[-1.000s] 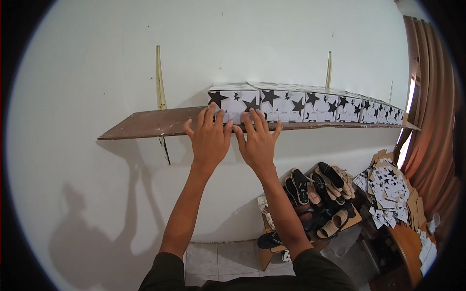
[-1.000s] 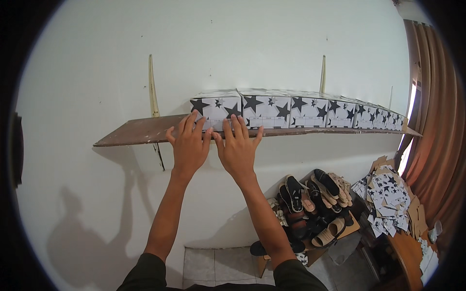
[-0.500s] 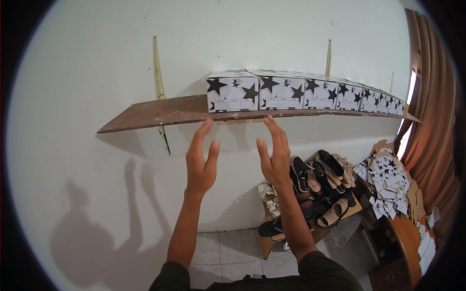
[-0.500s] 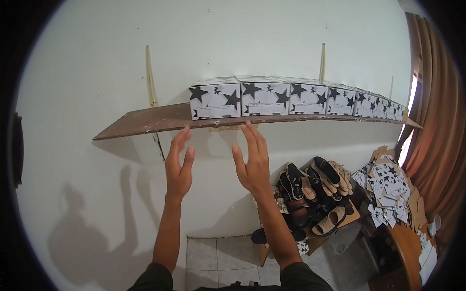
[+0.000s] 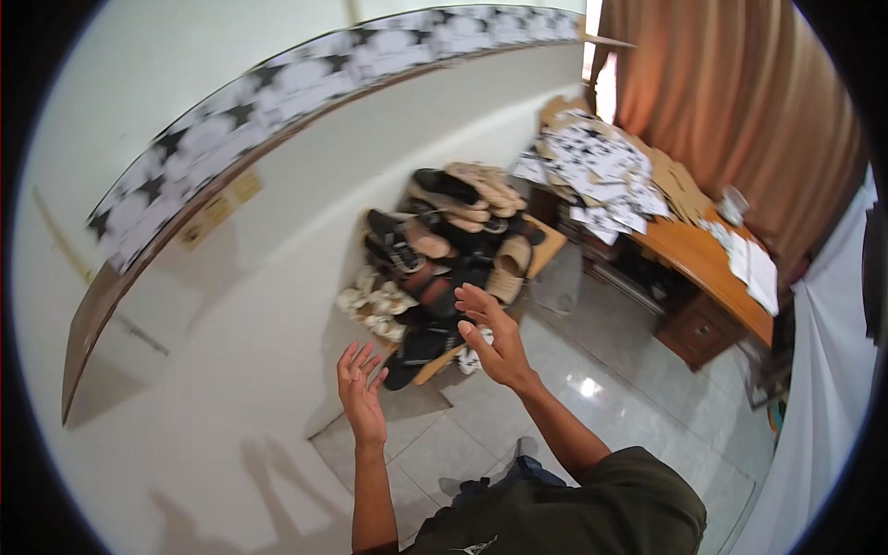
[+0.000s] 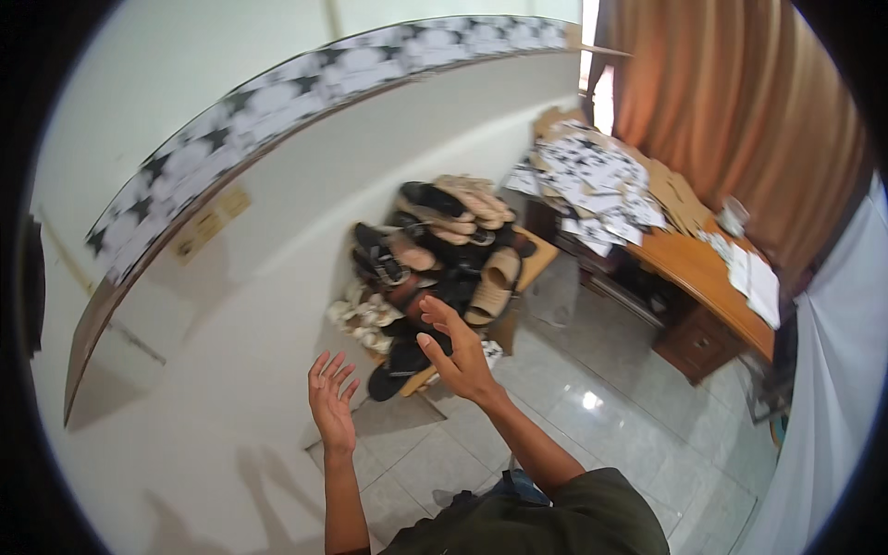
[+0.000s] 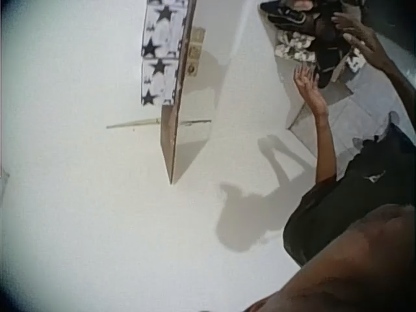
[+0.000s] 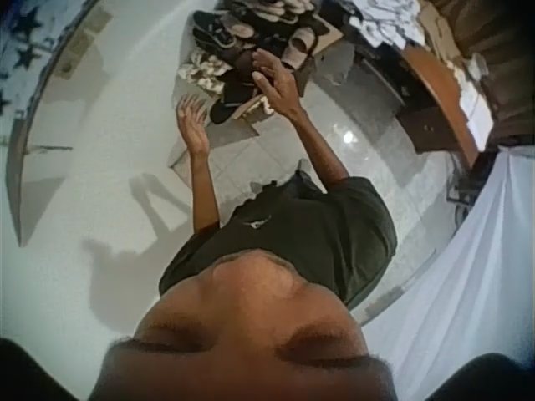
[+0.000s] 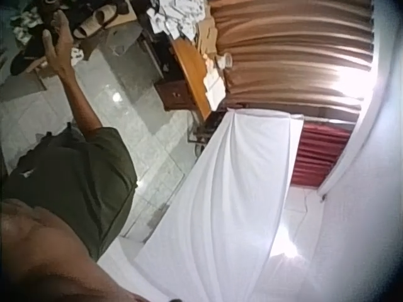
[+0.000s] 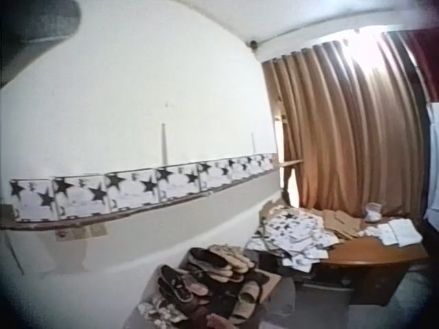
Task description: Fold and assemble cardboard shoe boxes and place them on a shelf.
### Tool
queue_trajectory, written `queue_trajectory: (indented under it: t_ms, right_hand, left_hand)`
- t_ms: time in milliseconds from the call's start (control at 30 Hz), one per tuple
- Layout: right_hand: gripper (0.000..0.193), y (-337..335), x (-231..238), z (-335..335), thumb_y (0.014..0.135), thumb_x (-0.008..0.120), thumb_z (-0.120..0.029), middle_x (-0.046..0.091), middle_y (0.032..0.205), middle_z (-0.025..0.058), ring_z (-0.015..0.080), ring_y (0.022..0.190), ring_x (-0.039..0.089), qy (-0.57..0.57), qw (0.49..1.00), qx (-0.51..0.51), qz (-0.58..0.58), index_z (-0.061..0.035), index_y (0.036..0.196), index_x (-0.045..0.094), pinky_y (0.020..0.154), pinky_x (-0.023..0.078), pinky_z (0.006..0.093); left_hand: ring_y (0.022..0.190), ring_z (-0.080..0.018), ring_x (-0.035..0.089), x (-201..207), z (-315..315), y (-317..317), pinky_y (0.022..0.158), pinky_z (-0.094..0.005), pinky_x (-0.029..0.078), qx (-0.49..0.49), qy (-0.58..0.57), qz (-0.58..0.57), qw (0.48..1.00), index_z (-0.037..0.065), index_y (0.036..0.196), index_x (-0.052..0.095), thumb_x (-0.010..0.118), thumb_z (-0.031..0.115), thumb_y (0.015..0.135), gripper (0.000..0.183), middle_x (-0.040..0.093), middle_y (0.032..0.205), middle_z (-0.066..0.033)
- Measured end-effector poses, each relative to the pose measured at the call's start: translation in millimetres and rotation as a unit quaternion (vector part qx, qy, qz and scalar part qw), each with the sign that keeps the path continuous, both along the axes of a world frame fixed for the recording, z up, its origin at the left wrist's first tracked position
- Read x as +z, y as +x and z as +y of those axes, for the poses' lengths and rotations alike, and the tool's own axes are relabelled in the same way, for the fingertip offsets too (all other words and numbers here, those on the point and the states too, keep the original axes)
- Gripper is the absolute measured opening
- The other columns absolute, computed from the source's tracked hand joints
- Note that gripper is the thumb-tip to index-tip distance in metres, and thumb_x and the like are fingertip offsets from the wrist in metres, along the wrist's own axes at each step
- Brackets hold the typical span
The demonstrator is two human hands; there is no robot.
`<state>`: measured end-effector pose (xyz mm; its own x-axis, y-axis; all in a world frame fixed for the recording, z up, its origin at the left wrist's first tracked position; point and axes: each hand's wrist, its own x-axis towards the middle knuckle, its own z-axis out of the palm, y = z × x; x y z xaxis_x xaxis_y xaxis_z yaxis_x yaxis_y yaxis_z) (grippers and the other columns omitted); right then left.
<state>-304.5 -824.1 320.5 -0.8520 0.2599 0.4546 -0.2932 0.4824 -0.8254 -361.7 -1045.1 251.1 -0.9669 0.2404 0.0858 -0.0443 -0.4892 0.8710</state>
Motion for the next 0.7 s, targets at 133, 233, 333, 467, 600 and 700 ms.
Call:
queue_trajectory:
  t_ms: [133, 233, 333, 467, 600, 700]
  right_hand:
    - [0.055, 80, -5, 92, 0.101, 0.062, -0.022, 0.059, 0.140, 0.0183, 0.0281, 0.123, 0.060, -0.019, 0.995, -0.094, -0.005, -0.0010, 0.148, 0.042, 0.105, 0.046, 0.0411]
    - [0.055, 134, 0, 153, 0.100, 0.063, -0.020, 0.060, 0.138, 0.0177, 0.0275, 0.123, 0.061, -0.020, 0.989, -0.144, -0.004, -0.0022, 0.148, 0.042, 0.105, 0.047, 0.0402]
    - [0.054, 184, -3, 216, 0.099, 0.063, -0.016, 0.060, 0.137, 0.0175, 0.0275, 0.123, 0.061, -0.044, 0.979, -0.197, 0.000, -0.0031, 0.147, 0.044, 0.105, 0.047, 0.0404]
    - [0.051, 241, 8, 306, 0.098, 0.063, -0.016, 0.062, 0.135, 0.0174, 0.0279, 0.122, 0.062, -0.035, 0.960, -0.277, 0.004, -0.0028, 0.145, 0.048, 0.104, 0.049, 0.0407]
    - [0.050, 260, 15, 389, 0.099, 0.063, -0.019, 0.063, 0.132, 0.0179, 0.0272, 0.121, 0.062, -0.039, 0.946, -0.320, 0.023, -0.0032, 0.144, 0.049, 0.103, 0.049, 0.0404]
    - [0.047, 257, 20, 439, 0.100, 0.060, -0.014, 0.062, 0.134, 0.0147, 0.0235, 0.121, 0.060, -0.065, 0.945, -0.320, 0.021, -0.0041, 0.144, 0.048, 0.102, 0.049, 0.0376]
  left_hand:
    - [0.124, -0.0252, 0.055, 15, 107, 37, 0.102, -0.0423, 0.043, -0.094, 0.012, 0.014, 0.995, 0.008, 0.148, 0.041, 0.047, 0.042, 0.102, 0.057, 0.051, 0.145, -0.0159]
    - [0.124, -0.0259, 0.055, 20, 184, 67, 0.103, -0.0422, 0.043, -0.142, 0.016, 0.013, 0.990, 0.008, 0.148, 0.041, 0.048, 0.042, 0.102, 0.057, 0.052, 0.145, -0.0154]
    - [0.123, -0.0256, 0.057, 28, 268, 96, 0.100, -0.0381, 0.045, -0.173, 0.016, -0.008, 0.985, 0.005, 0.148, 0.040, 0.049, 0.037, 0.102, 0.057, 0.052, 0.145, -0.0164]
    - [0.124, -0.0267, 0.056, 53, 375, 129, 0.101, -0.0411, 0.044, -0.220, 0.006, -0.001, 0.975, 0.005, 0.148, 0.040, 0.050, 0.040, 0.101, 0.060, 0.051, 0.144, -0.0164]
    - [0.125, -0.0257, 0.055, 67, 454, 140, 0.102, -0.0416, 0.042, -0.255, 0.009, 0.011, 0.967, 0.005, 0.148, 0.040, 0.048, 0.037, 0.102, 0.056, 0.050, 0.146, -0.0153]
    - [0.125, -0.0249, 0.055, 75, 503, 135, 0.103, -0.0420, 0.040, -0.258, 0.008, 0.000, 0.966, 0.007, 0.148, 0.040, 0.046, 0.034, 0.104, 0.052, 0.051, 0.146, -0.0142]
